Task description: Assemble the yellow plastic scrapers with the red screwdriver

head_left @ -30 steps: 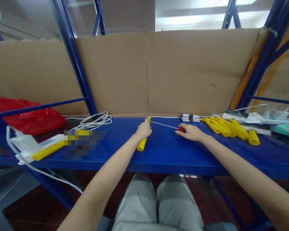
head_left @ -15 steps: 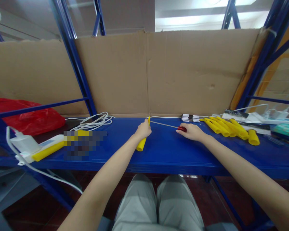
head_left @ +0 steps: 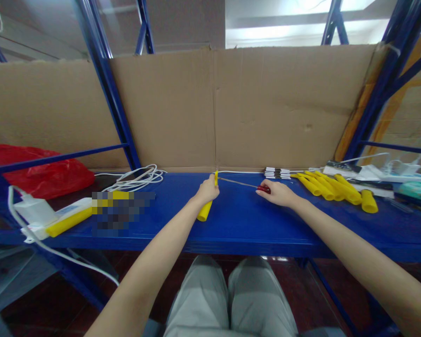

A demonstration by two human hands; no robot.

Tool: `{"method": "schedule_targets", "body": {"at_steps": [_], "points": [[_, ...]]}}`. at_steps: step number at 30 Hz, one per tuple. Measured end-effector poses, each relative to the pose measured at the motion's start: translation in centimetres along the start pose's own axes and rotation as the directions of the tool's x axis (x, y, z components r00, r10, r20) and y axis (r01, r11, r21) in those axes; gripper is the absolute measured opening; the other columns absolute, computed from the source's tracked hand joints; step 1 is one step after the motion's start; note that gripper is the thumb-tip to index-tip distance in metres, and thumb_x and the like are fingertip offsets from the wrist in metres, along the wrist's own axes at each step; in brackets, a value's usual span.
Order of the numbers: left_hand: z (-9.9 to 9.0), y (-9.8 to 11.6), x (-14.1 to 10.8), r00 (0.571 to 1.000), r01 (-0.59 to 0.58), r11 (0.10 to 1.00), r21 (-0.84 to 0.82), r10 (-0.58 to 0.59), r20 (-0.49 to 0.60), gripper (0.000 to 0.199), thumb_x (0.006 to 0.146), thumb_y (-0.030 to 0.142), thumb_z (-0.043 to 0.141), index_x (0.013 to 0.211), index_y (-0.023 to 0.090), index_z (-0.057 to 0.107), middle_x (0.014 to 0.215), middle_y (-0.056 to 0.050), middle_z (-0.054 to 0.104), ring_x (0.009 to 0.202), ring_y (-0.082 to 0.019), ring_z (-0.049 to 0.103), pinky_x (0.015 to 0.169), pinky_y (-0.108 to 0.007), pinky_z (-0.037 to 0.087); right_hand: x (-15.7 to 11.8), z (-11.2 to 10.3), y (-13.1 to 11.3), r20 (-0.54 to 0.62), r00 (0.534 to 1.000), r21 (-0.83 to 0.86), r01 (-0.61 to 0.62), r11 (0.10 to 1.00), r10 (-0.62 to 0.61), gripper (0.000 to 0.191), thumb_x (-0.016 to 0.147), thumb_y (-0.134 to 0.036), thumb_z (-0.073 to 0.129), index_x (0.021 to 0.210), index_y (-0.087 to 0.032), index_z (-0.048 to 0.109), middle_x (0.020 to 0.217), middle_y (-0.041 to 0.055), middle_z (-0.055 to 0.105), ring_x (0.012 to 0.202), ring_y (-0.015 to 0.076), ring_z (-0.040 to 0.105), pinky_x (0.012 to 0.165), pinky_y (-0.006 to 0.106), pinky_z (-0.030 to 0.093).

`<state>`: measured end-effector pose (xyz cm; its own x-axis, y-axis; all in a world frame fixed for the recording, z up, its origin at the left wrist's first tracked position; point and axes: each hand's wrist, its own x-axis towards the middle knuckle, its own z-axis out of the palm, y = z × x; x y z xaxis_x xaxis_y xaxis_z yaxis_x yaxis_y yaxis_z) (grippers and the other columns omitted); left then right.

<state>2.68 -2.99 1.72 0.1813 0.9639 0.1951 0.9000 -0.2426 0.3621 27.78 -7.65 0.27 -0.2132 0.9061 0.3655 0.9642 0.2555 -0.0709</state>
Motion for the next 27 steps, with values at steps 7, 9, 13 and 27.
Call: {"method": "schedule_targets", "body": {"at_steps": [7,9,13,27], "points": [[0.01,-0.04,0.06,1.000,-0.009,1.000,-0.001,0.009,0.000,0.032,0.085,0.018,0.044,0.117,0.015,0.040,0.107,-0.016,0.064,0.092,-0.023,0.065,0.076,-0.030,0.048,0.06,-0.07,-0.19,-0.033,0.999,-0.100,0.038,0.994,-0.041,0.019,0.083,-0.038,0.050,0.083,-0.020,0.054,0.085,0.0074,0.065,0.075,0.0198,0.060,0.061,0.027,0.038],[-0.03,0.02,-0.02,1.000,-0.012,1.000,0.003,0.012,0.000,0.032,0.085,0.018,0.044,0.117,0.015,0.040,0.107,-0.016,0.064,0.092,-0.024,0.065,0.076,-0.031,0.048,0.04,-0.09,-0.25,-0.025,1.000,-0.099,-0.006,0.995,0.003,0.017,0.082,-0.037,0.052,0.085,-0.021,0.053,0.081,0.0056,0.065,0.069,0.0191,0.059,0.056,0.026,0.036],[-0.11,0.10,-0.14,1.000,-0.018,1.000,0.003,0.018,0.004,0.032,0.085,0.018,0.044,0.117,0.014,0.040,0.108,-0.017,0.064,0.093,-0.024,0.065,0.076,-0.031,0.048,0.02,-0.18,-0.34,0.019,0.999,-0.033,-0.044,0.998,0.045,0.024,0.083,-0.043,0.049,0.089,-0.020,0.053,0.079,0.0059,0.066,0.066,0.0184,0.060,0.055,0.025,0.036],[-0.13,0.15,-0.28,1.000,-0.029,1.000,-0.007,0.029,0.002,0.032,0.085,0.017,0.045,0.116,0.015,0.040,0.109,-0.016,0.063,0.092,-0.024,0.065,0.077,-0.031,0.048,-0.01,-0.10,-0.27,0.011,0.999,-0.043,-0.046,0.998,0.046,0.024,0.083,-0.042,0.050,0.091,-0.019,0.053,0.077,0.0060,0.066,0.066,0.0194,0.060,0.055,0.026,0.036]]}}
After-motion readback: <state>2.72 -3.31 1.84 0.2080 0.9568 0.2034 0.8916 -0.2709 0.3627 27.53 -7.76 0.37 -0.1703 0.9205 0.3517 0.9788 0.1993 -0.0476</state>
